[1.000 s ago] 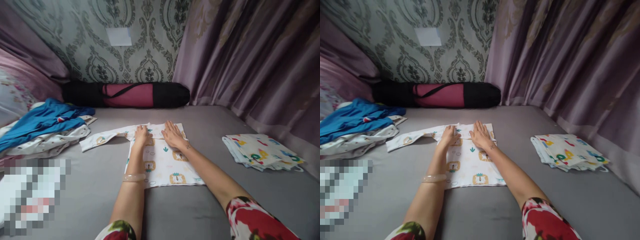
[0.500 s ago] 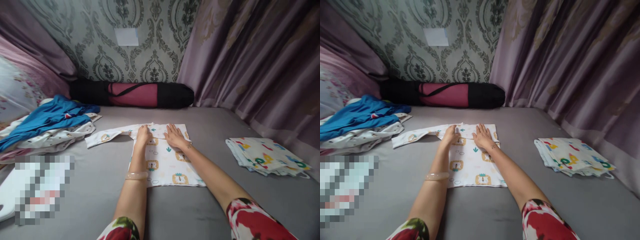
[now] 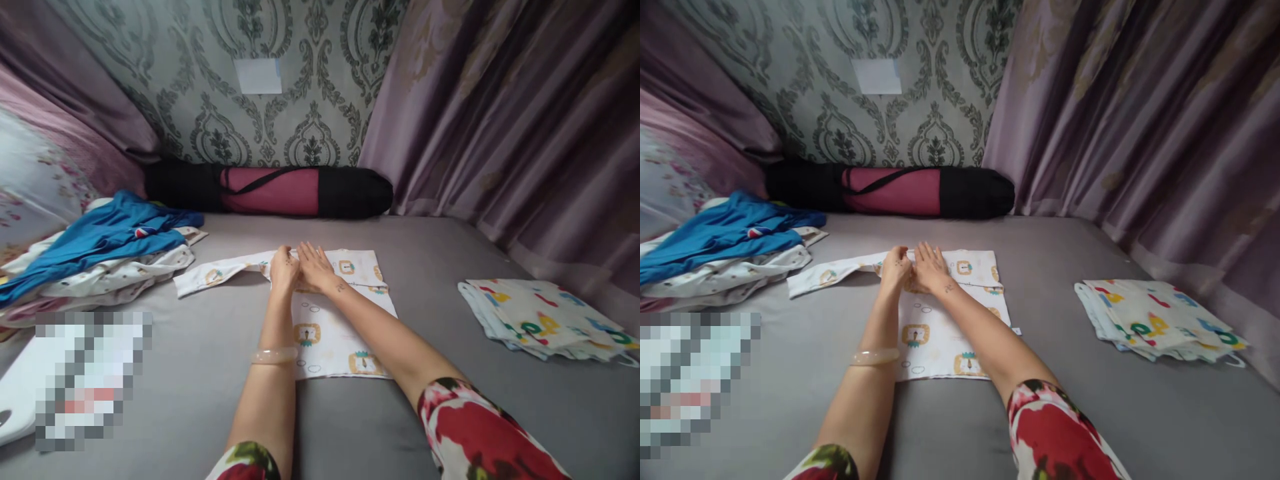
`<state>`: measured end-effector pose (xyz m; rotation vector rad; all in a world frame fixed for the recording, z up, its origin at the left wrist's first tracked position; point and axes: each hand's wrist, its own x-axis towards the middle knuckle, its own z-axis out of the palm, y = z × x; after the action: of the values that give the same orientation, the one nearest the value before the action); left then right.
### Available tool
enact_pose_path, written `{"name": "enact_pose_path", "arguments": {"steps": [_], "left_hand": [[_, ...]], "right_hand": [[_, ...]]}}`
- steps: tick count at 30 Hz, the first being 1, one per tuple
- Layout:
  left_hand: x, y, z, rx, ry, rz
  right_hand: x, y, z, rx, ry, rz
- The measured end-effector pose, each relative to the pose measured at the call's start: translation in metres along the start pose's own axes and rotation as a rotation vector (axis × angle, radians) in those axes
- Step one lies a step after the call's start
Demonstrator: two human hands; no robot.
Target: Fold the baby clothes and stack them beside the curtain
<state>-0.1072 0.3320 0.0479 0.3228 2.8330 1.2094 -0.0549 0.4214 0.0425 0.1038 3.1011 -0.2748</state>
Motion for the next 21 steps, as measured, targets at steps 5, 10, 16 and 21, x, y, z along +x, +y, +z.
{"name": "enact_pose_path", "arguments": {"steps": [5,10,16,21], "left_hand": [[0.002,-0.002,0.004,-0.001,-0.009,-0.004],[0.000,-0.002,0.008,0.007,-0.026,0.002],[-0.002,0.003,0.006,0.006,-0.043,0.002],[-0.005,0.009,0.002,0.008,-0.073,-0.030]], "right_hand": [[0.011,-0.001,0.019,0.030,0.021,0.051],[0.009,-0.003,0.021,0.047,0.039,0.055],[0.007,-0.001,0.017,0.090,0.040,0.061],[0.007,0.001,0.019,0.093,0.035,0.015]]}}
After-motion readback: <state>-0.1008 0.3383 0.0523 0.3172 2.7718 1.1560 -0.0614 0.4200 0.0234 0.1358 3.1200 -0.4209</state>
